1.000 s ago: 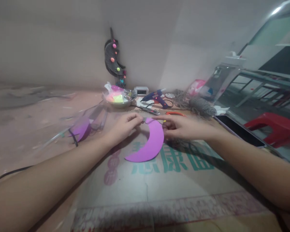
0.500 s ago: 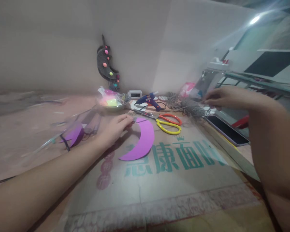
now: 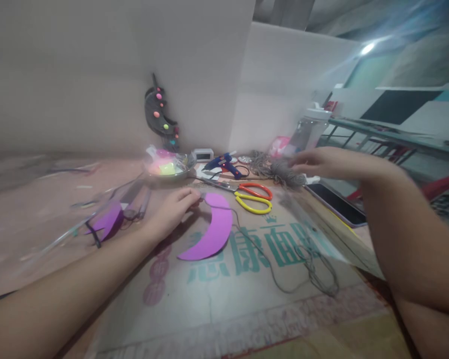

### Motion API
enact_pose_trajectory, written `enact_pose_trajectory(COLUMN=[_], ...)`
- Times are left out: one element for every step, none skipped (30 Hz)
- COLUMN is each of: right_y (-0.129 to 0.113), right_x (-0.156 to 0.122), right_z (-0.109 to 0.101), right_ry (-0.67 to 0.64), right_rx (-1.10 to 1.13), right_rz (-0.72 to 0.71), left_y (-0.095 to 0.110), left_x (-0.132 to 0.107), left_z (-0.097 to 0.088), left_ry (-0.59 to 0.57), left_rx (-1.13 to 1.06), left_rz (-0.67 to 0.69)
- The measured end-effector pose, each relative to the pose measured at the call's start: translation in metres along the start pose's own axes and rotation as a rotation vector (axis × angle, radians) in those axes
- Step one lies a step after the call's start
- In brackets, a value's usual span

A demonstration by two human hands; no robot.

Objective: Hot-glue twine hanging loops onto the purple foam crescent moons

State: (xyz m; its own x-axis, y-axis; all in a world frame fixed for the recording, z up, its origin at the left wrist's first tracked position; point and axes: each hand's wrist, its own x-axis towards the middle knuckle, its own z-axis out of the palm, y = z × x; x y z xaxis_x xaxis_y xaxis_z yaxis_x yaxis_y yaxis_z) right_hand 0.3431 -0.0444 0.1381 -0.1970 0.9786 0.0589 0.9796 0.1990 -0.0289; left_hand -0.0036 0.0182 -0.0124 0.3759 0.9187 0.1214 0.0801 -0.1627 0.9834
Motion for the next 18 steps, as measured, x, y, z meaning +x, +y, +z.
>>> enact_pose_trajectory(right_y=[0.012,0.024,0.035,0.044,0.051,0.057,0.062,0.066,0.069,0.071,0.073,0.074,0.075,0.075,0.075,0.073,0.072,0.070], right_x=[0.009,0.018,0.026,0.033,0.039,0.044,0.049,0.052,0.054,0.056,0.057,0.057,0.058,0.058,0.058,0.058,0.059,0.059], right_z=[0.010,0.021,0.033,0.045,0.057,0.068,0.079,0.088,0.096,0.102,0.105,0.106,0.106,0.105,0.103,0.101,0.100,0.099], right_ry=[0.012,0.054,0.065,0.067,0.068,0.093,0.130,0.149,0.173,0.193,0.208,0.224,0.239,0.251,0.259,0.264,0.265,0.264], right_rx=[-0.077,-0.134,-0.165,-0.162,-0.144,-0.101,-0.052,-0.025,0.005,0.029,0.051,0.077,0.102,0.127,0.152,0.177,0.200,0.219], right_rz=[0.106,0.228,0.304,0.334,0.352,0.354,0.358,0.365,0.369,0.375,0.382,0.390,0.403,0.418,0.430,0.438,0.441,0.443], left_y=[-0.001,-0.002,-0.002,-0.002,-0.002,-0.002,-0.001,-0.001,0.000,0.001,0.001,0.002,0.003,0.003,0.004,0.005,0.005,0.005], left_x=[0.001,0.001,0.001,0.001,0.001,0.001,0.001,0.000,0.000,0.000,0.000,-0.001,-0.001,0.000,0.000,0.000,0.000,0.000], left_z=[0.000,0.000,-0.001,-0.001,-0.001,0.000,0.000,0.000,0.001,0.001,0.001,0.001,0.002,0.002,0.002,0.002,0.002,0.002], left_ry=[0.002,0.003,0.003,0.002,-0.001,-0.003,-0.003,-0.003,-0.003,-0.002,-0.003,-0.003,-0.004,-0.006,-0.009,-0.011,-0.012,-0.015], left_rx=[-0.001,0.001,0.003,0.005,0.004,0.002,0.002,0.002,0.003,0.004,0.006,0.010,0.018,0.029,0.042,0.055,0.062,0.062], left_rz=[-0.004,-0.009,-0.015,-0.019,-0.021,-0.021,-0.020,-0.020,-0.020,-0.023,-0.026,-0.029,-0.029,-0.023,-0.014,-0.003,0.007,0.012])
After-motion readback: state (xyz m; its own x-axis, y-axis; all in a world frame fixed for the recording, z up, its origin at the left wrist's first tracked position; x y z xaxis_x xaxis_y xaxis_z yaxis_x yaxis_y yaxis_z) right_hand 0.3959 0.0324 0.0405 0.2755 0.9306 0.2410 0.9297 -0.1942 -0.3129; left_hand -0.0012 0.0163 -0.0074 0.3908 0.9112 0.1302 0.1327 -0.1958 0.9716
